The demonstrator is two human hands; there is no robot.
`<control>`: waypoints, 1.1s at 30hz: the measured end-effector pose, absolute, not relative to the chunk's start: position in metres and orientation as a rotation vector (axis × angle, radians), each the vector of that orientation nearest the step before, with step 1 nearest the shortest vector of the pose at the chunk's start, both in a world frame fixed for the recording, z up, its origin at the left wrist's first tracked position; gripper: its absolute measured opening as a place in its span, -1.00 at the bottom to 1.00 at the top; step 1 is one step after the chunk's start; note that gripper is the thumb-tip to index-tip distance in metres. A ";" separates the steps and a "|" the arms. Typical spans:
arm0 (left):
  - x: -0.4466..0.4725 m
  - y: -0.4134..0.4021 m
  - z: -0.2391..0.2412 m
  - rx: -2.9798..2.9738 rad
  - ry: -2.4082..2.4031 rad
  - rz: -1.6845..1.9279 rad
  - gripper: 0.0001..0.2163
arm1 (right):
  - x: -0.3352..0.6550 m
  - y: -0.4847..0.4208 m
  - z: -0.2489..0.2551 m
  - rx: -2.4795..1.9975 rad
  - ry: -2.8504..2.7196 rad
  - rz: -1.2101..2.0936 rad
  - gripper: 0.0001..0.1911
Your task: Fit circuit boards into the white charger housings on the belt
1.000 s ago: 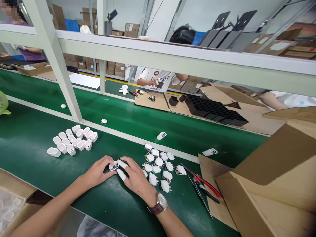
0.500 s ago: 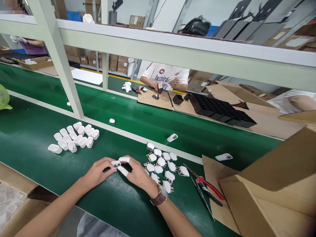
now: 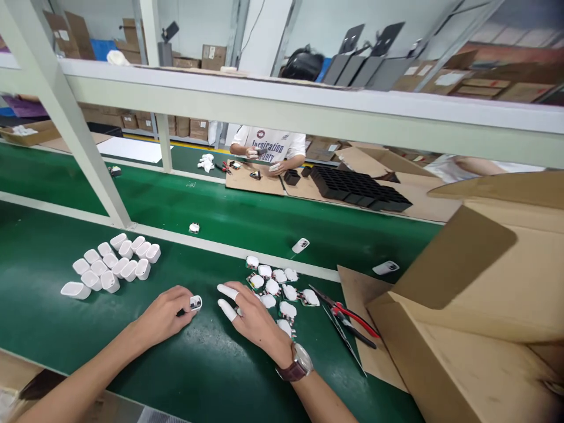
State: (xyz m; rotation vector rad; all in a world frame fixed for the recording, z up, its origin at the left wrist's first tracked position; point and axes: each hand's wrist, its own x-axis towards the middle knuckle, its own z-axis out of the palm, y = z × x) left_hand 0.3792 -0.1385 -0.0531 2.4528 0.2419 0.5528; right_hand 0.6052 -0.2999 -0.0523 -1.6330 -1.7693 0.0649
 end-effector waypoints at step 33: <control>0.440 -0.113 -0.054 2.714 0.327 0.610 -0.42 | 0.634 -0.280 -0.044 -2.172 -1.965 -0.087 -0.76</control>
